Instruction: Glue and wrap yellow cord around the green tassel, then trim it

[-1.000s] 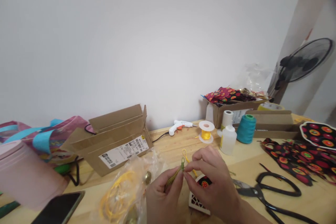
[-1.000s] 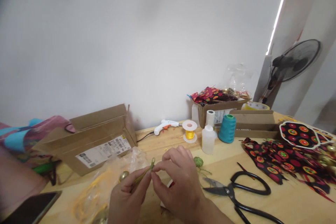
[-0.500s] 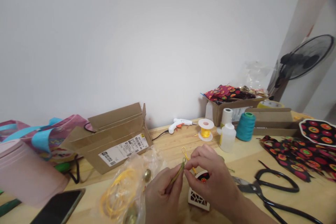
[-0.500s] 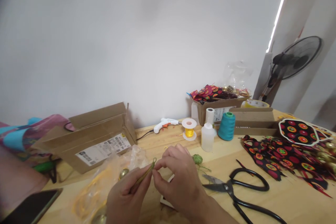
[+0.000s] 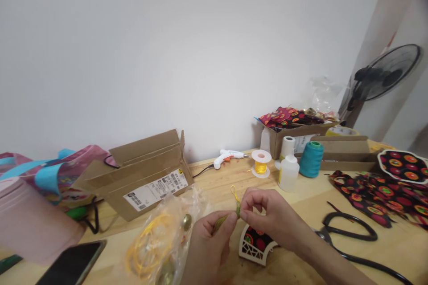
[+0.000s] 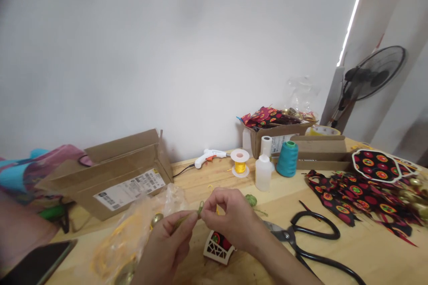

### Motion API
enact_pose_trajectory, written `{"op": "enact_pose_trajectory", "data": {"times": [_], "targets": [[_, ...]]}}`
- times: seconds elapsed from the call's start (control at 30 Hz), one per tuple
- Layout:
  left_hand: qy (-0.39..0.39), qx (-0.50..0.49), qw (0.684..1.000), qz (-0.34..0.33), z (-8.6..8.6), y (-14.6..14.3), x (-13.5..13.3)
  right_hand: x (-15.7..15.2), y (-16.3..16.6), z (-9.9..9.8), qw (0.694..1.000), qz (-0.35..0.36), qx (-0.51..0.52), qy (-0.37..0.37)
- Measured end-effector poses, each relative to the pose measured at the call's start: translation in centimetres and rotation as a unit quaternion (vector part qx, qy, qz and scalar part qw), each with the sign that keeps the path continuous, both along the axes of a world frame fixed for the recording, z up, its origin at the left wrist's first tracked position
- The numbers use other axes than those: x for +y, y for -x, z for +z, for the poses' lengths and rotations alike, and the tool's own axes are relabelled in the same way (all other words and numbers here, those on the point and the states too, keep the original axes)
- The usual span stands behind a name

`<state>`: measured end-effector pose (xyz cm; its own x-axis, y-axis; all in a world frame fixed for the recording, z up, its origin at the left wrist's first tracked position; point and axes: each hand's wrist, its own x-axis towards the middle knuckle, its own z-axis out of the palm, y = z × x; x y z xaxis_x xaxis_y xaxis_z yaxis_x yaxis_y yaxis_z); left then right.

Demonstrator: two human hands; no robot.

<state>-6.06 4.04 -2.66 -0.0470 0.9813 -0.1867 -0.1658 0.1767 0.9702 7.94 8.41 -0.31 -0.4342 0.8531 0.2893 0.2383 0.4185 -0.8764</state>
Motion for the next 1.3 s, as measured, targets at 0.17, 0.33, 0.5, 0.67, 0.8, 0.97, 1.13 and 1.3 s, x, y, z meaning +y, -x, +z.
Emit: {"op": "enact_pose_trajectory", "data": {"times": [0.17, 0.33, 0.5, 0.67, 0.8, 0.97, 1.13, 1.3], "targets": [[0.008, 0.036, 0.999, 0.011, 0.5, -0.1, -0.1, 0.1, -0.1, -0.2, 0.976, 0.048, 0.052, 0.207], [-0.002, 0.06, 0.998, 0.032, 0.7, -0.3, -0.1, 0.0, -0.1, -0.2, 0.962, 0.051, 0.082, 0.256], [-0.006, 0.055, 0.997, 0.05, 0.6, -0.3, -0.2, 0.0, 0.0, -0.1, 0.966, 0.048, 0.081, 0.243], [-0.013, 0.05, 0.996, 0.068, 1.0, -0.4, -0.3, 0.2, 0.2, -0.5, 0.984, 0.034, 0.029, 0.171], [-0.021, 0.047, 0.996, 0.076, 1.0, -0.5, -0.3, -0.1, 0.5, -0.5, 0.997, -0.015, -0.007, 0.077], [-0.025, 0.082, 0.994, 0.066, 0.5, -0.3, -0.3, -0.7, 0.8, 0.1, 0.999, -0.04, -0.007, -0.025], [-0.019, 0.102, 0.993, 0.062, 0.5, -0.4, -0.3, -0.8, 1.0, 0.2, 0.995, -0.06, -0.025, -0.072], [-0.024, 0.102, 0.992, 0.064, 0.4, -0.5, -0.2, -0.9, 0.9, 0.3, 0.992, -0.058, -0.022, -0.109]]}}
